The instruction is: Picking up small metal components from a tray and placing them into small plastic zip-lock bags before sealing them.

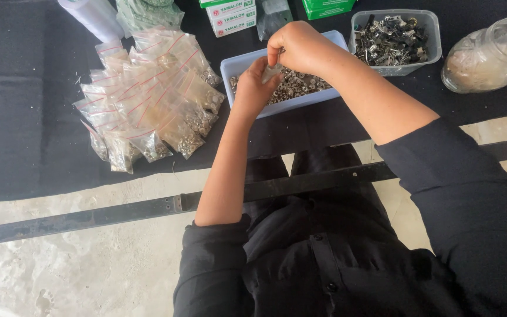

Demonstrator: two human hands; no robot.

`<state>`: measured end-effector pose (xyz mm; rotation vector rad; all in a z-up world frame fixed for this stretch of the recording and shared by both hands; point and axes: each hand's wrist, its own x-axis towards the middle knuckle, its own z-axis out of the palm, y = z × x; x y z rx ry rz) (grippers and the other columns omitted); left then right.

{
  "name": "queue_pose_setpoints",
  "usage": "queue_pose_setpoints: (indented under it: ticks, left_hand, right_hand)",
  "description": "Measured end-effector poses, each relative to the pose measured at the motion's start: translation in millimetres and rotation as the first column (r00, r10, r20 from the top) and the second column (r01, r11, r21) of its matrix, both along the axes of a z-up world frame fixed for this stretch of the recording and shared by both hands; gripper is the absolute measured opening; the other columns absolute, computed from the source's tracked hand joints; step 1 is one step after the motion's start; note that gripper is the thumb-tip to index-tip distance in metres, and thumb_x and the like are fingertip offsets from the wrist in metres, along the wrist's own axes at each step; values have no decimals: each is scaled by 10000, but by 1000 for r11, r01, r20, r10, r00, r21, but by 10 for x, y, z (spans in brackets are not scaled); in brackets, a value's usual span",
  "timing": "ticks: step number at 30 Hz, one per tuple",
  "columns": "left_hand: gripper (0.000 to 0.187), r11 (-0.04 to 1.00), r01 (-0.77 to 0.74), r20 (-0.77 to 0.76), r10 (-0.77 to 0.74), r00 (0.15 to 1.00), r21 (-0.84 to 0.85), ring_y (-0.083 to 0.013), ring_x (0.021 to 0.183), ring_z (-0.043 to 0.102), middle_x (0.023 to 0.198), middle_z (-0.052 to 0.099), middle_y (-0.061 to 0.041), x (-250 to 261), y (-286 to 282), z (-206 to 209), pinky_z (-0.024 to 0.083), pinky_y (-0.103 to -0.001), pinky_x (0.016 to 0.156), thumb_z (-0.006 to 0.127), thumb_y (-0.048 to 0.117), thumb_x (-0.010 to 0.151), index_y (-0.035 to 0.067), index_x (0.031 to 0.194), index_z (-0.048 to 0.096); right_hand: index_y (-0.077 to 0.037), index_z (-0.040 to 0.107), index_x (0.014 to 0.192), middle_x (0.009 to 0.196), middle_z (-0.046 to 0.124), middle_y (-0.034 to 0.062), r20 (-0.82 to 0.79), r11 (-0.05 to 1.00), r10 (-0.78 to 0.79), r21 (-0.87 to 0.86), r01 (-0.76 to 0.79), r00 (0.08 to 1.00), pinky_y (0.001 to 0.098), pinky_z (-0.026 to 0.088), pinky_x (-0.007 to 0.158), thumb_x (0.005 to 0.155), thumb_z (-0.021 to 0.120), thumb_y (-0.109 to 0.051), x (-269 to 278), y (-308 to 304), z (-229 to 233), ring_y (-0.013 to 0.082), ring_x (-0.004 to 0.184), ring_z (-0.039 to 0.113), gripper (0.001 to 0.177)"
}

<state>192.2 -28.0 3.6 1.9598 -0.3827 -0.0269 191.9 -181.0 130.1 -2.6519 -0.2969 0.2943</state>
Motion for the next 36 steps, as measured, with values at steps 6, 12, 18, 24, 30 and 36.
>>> queue_pose_setpoints:
  ticks: [6,12,18,24,30,36]
  left_hand:
    - [429,1000,1,-28,-1,1000,-12,-258,1140,709,1207,759,-89,-40,14,69,512,-361,902,704,331,905,137,1276,613]
    - [370,1000,-10,18,10,1000,1,-235,958,706,1091,764,-36,-2,6,-5,495,-364,805,703,335,902,165,1219,619]
    - [451,995,-90,121,85,989,38,-288,1108,729,1276,753,-44,95,-2,-194,522,-395,906,718,356,911,147,1296,613]
    - [403,994,-111,104,112,988,-14,-266,1193,703,1300,737,-74,36,23,-92,528,-380,952,699,306,927,123,1280,631]
    - [326,973,-173,-134,153,979,-154,-74,562,499,644,571,60,-110,36,215,473,-273,580,676,295,927,161,1225,682]
    - [354,922,-157,-163,104,981,-354,-52,610,339,690,459,100,-116,32,337,344,-232,581,682,379,949,175,1238,692]
  right_hand:
    - [-196,791,859,757,650,23,0,999,27,20,-27,1000,338,395,525,897,510,54,2,2,-12,172,523,463,379]
    - [-182,786,910,771,661,0,25,993,21,112,-24,999,305,441,589,907,558,38,15,-31,-37,139,628,562,316]
    - [-168,775,947,846,704,-15,50,978,-27,206,16,998,295,463,650,871,665,-13,121,-304,-222,109,734,614,205]
    - [-150,795,1030,1051,766,24,-92,997,-66,30,69,994,373,529,845,895,686,-34,219,-535,-553,199,959,702,208]
    - [-359,367,1598,1576,360,149,-311,951,-66,-309,-35,948,577,347,1120,874,698,-465,-19,-160,-516,398,1489,243,804]
    - [-235,660,1292,1326,564,116,-310,900,-32,-423,-107,950,471,531,859,889,786,-438,66,4,-595,366,1167,627,469]
